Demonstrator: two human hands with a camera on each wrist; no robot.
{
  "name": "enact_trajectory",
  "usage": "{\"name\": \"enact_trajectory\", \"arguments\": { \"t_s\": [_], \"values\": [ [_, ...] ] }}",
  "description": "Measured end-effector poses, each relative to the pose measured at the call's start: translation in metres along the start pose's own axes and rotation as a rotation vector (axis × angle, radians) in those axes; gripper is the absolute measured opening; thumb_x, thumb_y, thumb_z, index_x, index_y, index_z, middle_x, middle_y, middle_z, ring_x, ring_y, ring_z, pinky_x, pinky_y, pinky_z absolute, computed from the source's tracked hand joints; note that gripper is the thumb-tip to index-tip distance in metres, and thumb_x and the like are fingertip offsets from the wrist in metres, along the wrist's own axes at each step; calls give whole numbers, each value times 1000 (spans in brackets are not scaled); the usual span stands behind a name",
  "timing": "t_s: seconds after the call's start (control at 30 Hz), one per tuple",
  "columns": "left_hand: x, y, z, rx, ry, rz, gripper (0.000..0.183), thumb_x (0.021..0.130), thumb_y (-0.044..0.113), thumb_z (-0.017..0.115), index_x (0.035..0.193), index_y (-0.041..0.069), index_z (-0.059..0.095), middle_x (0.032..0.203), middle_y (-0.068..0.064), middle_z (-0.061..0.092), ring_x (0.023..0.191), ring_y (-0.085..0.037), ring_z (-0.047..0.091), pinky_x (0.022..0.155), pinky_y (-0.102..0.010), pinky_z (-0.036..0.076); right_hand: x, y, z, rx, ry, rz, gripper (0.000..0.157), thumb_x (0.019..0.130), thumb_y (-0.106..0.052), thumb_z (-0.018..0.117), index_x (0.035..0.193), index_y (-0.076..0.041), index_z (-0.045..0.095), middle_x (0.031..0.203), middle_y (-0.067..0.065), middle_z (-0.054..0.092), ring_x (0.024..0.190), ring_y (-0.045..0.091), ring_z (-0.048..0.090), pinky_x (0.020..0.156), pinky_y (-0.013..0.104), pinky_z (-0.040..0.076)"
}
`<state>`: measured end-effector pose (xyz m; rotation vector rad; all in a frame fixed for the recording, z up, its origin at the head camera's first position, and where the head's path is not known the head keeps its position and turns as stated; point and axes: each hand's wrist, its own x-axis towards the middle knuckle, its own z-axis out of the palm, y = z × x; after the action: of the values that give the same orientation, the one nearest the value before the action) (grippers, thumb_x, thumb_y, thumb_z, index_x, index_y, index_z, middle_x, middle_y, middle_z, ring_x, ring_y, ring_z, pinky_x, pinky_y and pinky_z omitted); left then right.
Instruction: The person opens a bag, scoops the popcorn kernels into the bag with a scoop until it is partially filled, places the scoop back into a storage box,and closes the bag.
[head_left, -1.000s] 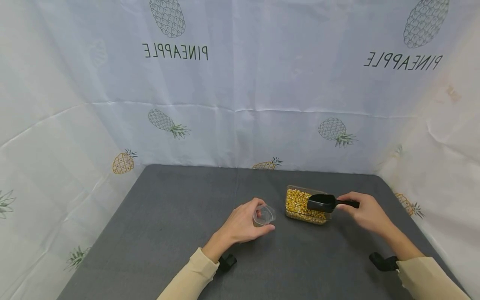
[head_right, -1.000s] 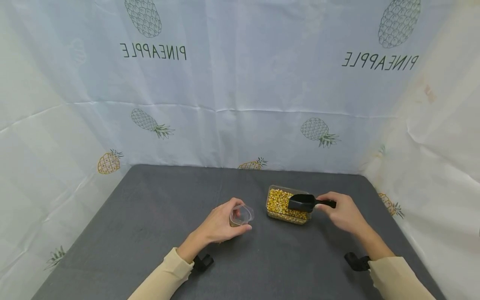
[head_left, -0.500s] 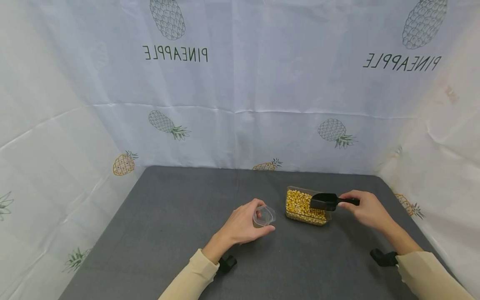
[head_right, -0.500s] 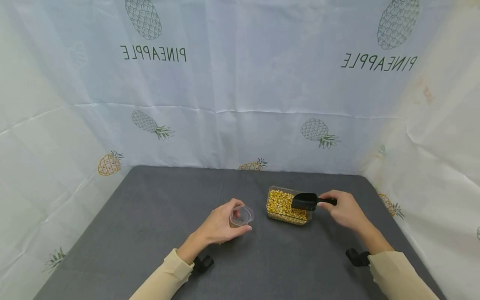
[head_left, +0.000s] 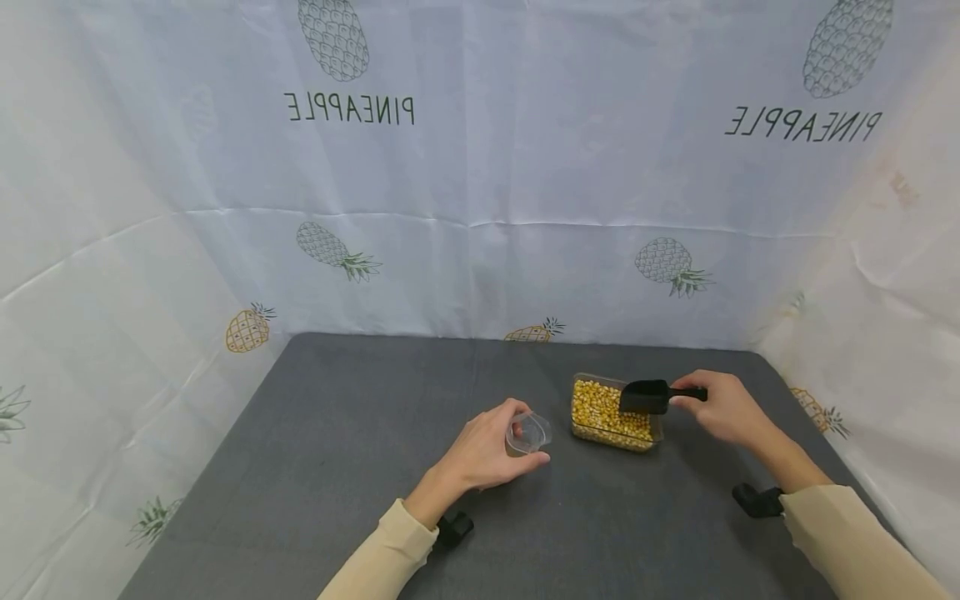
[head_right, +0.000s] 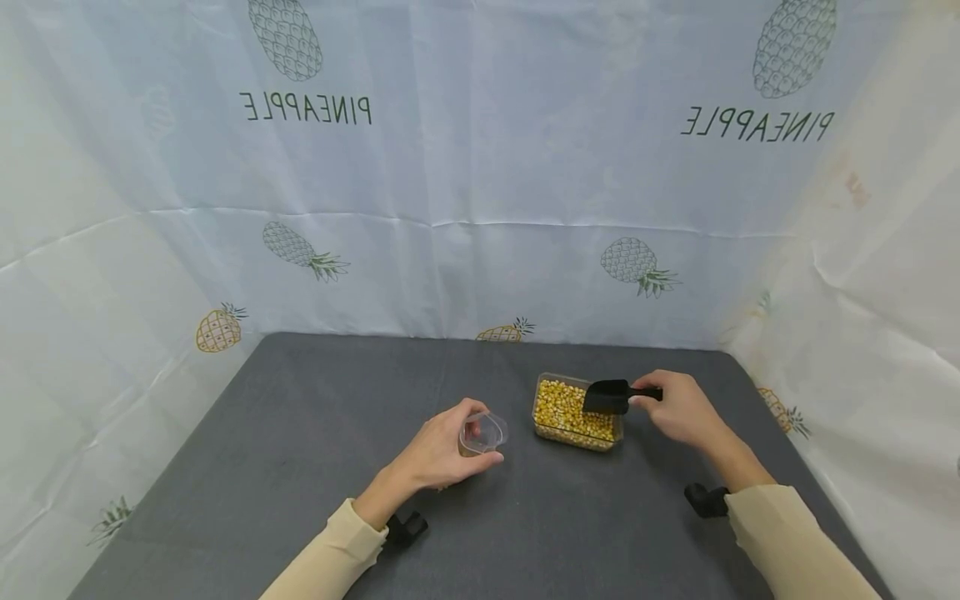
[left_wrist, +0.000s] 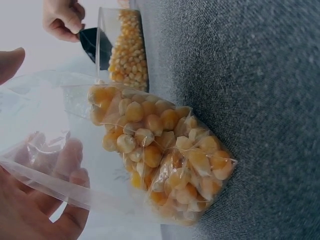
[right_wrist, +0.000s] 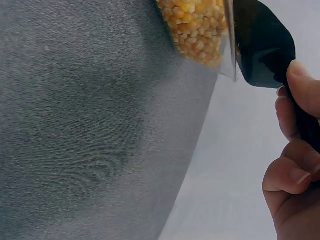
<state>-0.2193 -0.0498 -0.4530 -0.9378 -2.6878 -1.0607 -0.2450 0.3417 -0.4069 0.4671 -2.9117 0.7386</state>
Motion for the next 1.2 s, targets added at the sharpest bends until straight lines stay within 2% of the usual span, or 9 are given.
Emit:
{"name": "enact_trajectory", "arguments": {
  "t_s": [0.27,0.67,1.2],
  "values": [
    [0,-1,0,-3,-2,-5,62,89,56,72,133,15,55,97,5,61,77,-5,54,68,-26,46,6,-5,0,-24,-15,-10,28,97,-12,68,118,7,69,116,27,66,104,47,61,81,58,51],
    [0,-1,-1,-18,-5,0,62,89,55,72,133,14,55,99,1,63,79,-6,55,69,-26,47,11,-5,12,-15,-35,-8,28,97,-13,68,118,6,69,115,24,67,104,45,63,80,55,52],
    [0,-2,-1,-13,-3,-1,61,89,54,73,132,15,56,96,7,60,76,-4,54,67,-25,46,19,-11,32,20,-42,-20,28,97,-13,70,118,4,70,116,23,67,106,45,62,81,56,51]
  ]
}}
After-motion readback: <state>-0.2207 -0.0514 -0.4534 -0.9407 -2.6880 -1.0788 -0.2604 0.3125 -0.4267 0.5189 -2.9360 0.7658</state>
